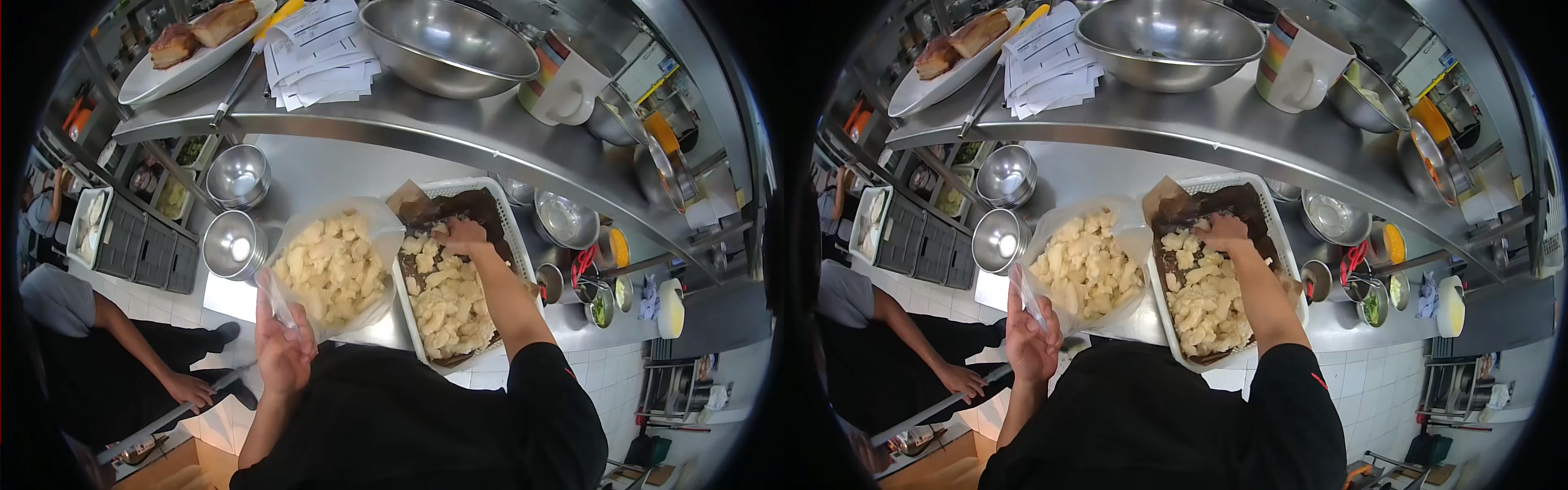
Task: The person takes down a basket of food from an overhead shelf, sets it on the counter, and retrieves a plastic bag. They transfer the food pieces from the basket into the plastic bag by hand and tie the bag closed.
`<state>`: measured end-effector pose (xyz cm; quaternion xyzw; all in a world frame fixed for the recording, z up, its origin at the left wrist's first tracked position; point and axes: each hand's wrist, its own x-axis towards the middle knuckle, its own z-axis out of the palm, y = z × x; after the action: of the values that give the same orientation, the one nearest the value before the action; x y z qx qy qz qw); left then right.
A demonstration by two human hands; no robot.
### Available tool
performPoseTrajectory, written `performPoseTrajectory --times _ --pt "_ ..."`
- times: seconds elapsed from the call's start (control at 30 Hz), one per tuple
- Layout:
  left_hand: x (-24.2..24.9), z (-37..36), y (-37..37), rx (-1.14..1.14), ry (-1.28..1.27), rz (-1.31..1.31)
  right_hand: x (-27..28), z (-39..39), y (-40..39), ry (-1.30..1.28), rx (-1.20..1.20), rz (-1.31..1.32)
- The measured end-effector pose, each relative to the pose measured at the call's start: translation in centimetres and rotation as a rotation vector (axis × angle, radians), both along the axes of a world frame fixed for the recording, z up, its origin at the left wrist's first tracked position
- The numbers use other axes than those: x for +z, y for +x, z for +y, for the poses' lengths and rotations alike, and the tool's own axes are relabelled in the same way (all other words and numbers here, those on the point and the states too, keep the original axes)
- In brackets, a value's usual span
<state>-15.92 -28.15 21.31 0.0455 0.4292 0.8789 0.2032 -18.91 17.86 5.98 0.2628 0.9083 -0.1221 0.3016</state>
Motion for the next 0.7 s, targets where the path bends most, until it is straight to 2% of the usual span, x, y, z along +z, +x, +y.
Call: performPoseTrajectory --times 0.07,0.1,0.17,0.2,0.27,0.3,0.37,0.6,0.67,0.7 --pt "0.1 0.1 -0.1 -0.004 0.007 -0.005 1.8 -3.4 2.0 0.035 -0.107 0.236" --pt "0.1 0.1 -0.1 -0.01 0.013 -0.008 2.4 -4.6 2.2 0.036 -0.103 0.235" --pt "0.1 0.4 -0.3 -0.015 0.015 -0.014 3.0 -7.0 2.6 0.082 0.066 0.145" --pt "0.1 0.5 -0.3 -0.023 0.015 -0.018 3.0 -8.6 2.8 0.08 0.06 0.142" --pt "-0.2 0.6 -0.5 -0.044 0.018 -0.023 3.0 -10.9 2.9 0.265 0.257 0.199" --pt "-0.3 0.7 -0.6 -0.056 0.022 -0.026 2.0 -10.7 3.0 0.268 0.252 0.201" --pt "-0.3 0.7 -0.7 -0.066 0.026 -0.027 -1.7 -9.6 3.2 0.232 0.25 0.396" --pt "-0.1 0.8 -0.9 -0.085 0.039 -0.053 -2.8 -8.9 3.1 0.126 0.202 0.552" --pt "-0.2 0.5 -1.0 -0.093 0.04 -0.039 -4.6 -7.8 2.9 0.102 0.17 0.734" --pt "-0.3 0.4 -1.0 -0.099 0.04 -0.027 -4.7 -7.3 3.0 0.101 0.174 0.734"
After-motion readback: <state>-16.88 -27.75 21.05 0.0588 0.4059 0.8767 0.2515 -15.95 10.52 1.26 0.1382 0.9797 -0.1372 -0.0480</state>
